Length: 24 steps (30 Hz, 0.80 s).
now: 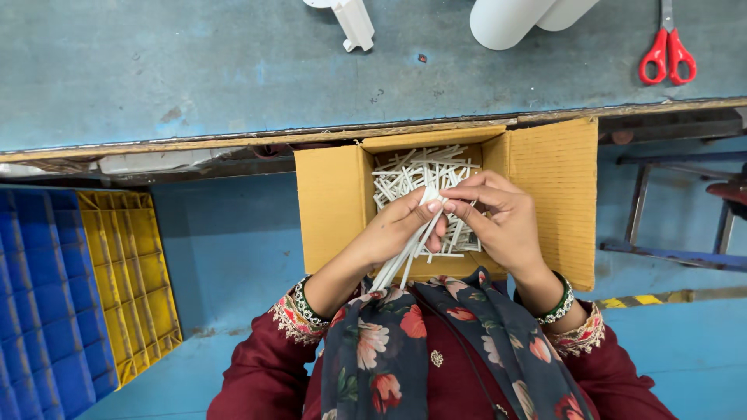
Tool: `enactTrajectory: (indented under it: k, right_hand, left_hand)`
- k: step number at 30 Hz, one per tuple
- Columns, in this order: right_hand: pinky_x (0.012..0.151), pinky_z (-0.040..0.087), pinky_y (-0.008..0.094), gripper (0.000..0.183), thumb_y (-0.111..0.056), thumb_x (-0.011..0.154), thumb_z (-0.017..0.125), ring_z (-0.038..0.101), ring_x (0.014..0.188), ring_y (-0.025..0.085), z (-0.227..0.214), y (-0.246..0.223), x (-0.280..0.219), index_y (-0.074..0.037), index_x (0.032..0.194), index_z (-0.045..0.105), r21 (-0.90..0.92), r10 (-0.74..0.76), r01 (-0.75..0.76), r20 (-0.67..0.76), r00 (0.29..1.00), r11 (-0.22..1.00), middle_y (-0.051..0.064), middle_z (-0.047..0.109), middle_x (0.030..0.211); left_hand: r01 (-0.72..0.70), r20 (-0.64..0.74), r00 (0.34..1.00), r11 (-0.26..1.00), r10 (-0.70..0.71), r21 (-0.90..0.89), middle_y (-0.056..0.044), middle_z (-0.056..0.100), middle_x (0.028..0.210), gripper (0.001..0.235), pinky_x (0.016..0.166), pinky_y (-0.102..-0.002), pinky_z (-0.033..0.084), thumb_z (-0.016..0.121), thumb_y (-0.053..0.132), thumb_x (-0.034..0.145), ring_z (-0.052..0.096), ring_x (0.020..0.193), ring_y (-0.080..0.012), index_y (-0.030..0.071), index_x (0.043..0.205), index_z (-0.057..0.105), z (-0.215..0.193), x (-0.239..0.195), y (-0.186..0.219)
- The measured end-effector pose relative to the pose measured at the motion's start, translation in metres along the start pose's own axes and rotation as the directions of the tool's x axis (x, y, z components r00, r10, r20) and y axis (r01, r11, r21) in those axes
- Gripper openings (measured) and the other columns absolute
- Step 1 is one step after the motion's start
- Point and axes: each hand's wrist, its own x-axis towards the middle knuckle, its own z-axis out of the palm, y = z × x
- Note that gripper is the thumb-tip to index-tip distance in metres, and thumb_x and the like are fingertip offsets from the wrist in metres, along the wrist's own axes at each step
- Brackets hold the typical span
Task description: The person repeatedly gathers bundles of white plastic rods, cuts them into short pieces using red-handled scissors, and drops the cut pieces into a cardboard box. The person occasionally aligns the rods before cutting.
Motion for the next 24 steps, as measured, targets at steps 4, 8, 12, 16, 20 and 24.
enactTrajectory:
  k: [4,8,12,16,20,24]
  right_hand:
    - [0.072,0.048,0.022,0.019,-0.002,0.088,0.078,0.063,0.090,0.011,0.000,0.004,-0.002,-0.001,0.107,0.078,0.061,0.032,-0.030,-0.025,0.999,0.998,0.007,0.068,0.101]
    - [0.070,0.050,0.021,0.017,0.001,0.088,0.078,0.065,0.088,0.010,0.004,0.012,-0.006,0.001,0.105,0.075,0.191,0.097,-0.086,-0.049,0.994,0.978,0.009,0.068,0.105]
    - [0.075,0.055,0.022,0.014,0.002,0.089,0.077,0.068,0.092,0.011,0.007,0.020,-0.010,0.003,0.103,0.073,0.233,0.070,-0.054,-0.065,0.995,0.971,0.010,0.068,0.107]
    - [0.076,0.054,0.022,0.014,0.002,0.090,0.077,0.067,0.093,0.011,0.008,0.025,-0.011,0.002,0.103,0.074,0.211,0.020,-0.006,-0.063,0.998,0.977,0.009,0.067,0.107]
    - [0.073,0.053,0.022,0.013,0.001,0.089,0.077,0.065,0.091,0.011,0.007,0.027,-0.010,0.001,0.102,0.075,0.192,0.053,-0.043,-0.051,0.997,0.980,0.008,0.066,0.106]
    - [0.077,0.055,0.022,0.013,0.001,0.091,0.076,0.066,0.094,0.011,0.005,0.027,-0.007,0.002,0.104,0.074,0.210,0.037,-0.035,-0.006,0.999,0.977,0.008,0.065,0.108]
  left_hand:
    - [0.011,-0.032,0.999,0.999,-0.010,0.038,-0.002,0.063,0.092,0.033,0.070,-0.025,0.055,0.044,0.035,0.112,0.064,0.075,-0.0095,0.004,0.115,0.054,0.003,0.000,0.004]
    - [0.022,-0.051,0.999,0.998,-0.019,0.056,-0.001,0.061,0.089,0.032,0.067,-0.024,0.052,0.043,0.035,0.112,0.060,0.071,-0.0079,0.005,0.114,0.054,0.007,-0.002,0.007]
    - [0.028,-0.064,0.998,0.996,-0.023,0.081,0.000,0.058,0.086,0.030,0.065,-0.023,0.049,0.044,0.034,0.112,0.056,0.070,-0.0070,0.005,0.112,0.053,0.009,-0.004,0.010]
    - [0.041,-0.078,0.996,0.993,-0.032,0.109,0.000,0.058,0.085,0.030,0.064,-0.023,0.048,0.044,0.034,0.112,0.054,0.068,-0.0068,0.005,0.111,0.053,0.009,-0.004,0.012]
    - [0.039,-0.085,0.996,0.990,-0.028,0.132,0.001,0.057,0.084,0.029,0.063,-0.022,0.048,0.044,0.032,0.112,0.054,0.068,-0.0065,0.005,0.111,0.053,0.008,-0.004,0.010]
    - [0.013,-0.058,0.998,0.996,-0.008,0.083,0.001,0.053,0.085,0.026,0.060,-0.022,0.044,0.044,0.030,0.113,0.050,0.068,-0.0067,0.005,0.111,0.052,0.006,-0.002,0.006]
